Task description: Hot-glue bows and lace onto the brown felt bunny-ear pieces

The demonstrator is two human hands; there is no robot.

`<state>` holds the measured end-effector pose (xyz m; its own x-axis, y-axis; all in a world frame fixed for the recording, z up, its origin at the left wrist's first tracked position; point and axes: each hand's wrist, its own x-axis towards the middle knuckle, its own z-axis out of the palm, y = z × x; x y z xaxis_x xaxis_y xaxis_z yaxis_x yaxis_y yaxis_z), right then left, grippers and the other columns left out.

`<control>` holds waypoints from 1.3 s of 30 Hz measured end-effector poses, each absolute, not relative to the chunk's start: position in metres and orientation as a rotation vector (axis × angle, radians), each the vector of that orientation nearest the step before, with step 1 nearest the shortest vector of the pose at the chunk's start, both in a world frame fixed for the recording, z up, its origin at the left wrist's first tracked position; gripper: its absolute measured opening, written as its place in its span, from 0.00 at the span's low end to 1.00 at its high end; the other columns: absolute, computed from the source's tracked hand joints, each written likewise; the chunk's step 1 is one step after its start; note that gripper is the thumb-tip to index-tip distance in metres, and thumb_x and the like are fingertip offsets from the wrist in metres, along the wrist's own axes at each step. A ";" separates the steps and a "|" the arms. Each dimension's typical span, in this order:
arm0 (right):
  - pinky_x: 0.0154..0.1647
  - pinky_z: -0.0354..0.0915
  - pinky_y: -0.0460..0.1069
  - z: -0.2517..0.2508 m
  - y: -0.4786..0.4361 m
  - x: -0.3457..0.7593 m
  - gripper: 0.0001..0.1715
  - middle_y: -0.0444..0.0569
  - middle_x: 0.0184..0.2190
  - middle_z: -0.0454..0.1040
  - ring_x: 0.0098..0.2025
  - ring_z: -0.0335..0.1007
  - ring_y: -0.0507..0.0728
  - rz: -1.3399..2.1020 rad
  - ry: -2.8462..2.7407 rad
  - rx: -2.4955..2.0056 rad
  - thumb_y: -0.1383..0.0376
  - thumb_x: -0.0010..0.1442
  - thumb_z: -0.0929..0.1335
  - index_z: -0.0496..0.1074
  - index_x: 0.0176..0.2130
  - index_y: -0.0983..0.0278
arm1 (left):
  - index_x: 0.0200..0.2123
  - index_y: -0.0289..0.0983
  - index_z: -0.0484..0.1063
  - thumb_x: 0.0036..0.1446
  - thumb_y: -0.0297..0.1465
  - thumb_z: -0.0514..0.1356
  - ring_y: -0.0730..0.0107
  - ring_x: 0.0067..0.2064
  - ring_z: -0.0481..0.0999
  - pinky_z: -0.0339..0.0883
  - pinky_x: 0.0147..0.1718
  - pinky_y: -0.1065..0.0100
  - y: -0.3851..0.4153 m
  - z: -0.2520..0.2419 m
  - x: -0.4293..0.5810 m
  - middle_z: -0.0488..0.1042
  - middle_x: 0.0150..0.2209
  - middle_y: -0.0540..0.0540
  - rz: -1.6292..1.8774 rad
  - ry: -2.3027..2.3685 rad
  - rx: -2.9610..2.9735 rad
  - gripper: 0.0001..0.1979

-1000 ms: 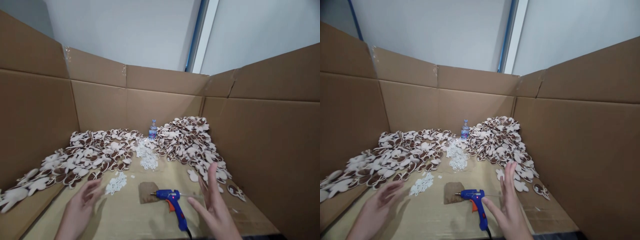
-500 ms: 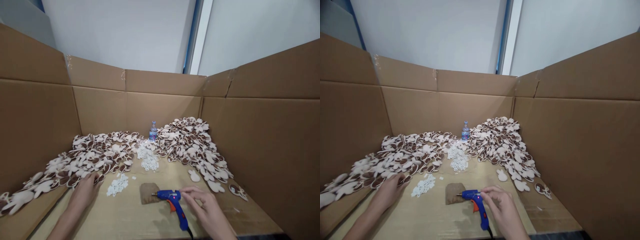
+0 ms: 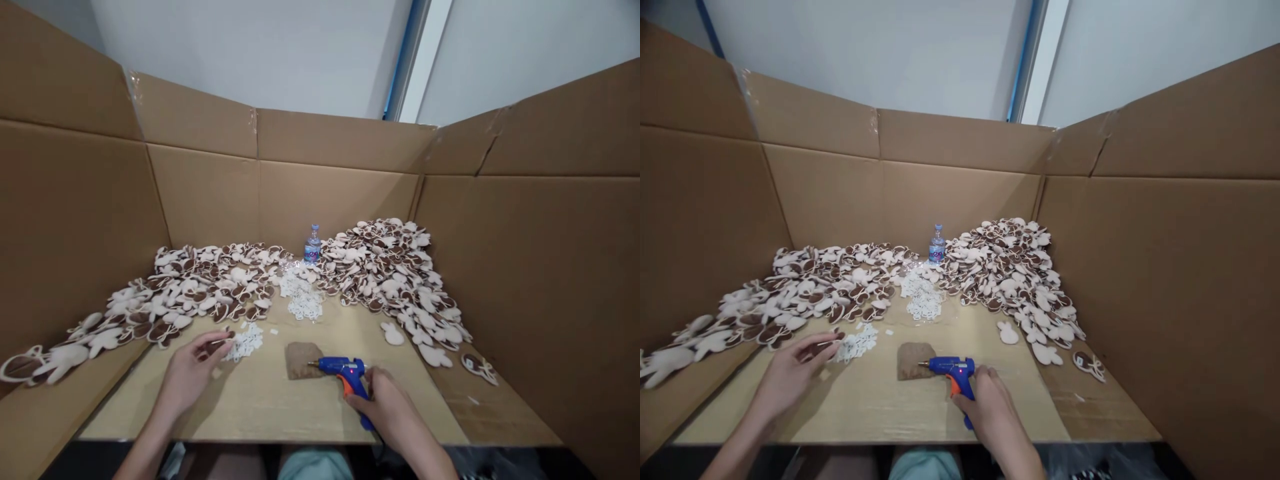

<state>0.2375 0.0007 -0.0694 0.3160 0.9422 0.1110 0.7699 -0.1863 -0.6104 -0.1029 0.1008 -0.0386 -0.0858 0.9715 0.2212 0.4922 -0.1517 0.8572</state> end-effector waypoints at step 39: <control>0.30 0.65 0.44 -0.039 -0.019 0.206 0.22 0.46 0.29 0.76 0.28 0.69 0.54 0.585 -1.628 -1.674 0.53 0.61 0.68 0.72 0.47 0.66 | 0.36 0.39 0.82 0.53 0.32 0.67 0.63 0.41 0.83 0.77 0.44 0.65 0.031 -0.033 -0.019 0.85 0.37 0.45 1.148 1.108 1.265 0.07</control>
<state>0.2057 -0.0186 -0.0394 0.1003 0.9823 0.1584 0.6564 0.0543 -0.7524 -0.0192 0.0308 -0.0325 0.1105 0.9937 0.0208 -0.0140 -0.0193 0.9997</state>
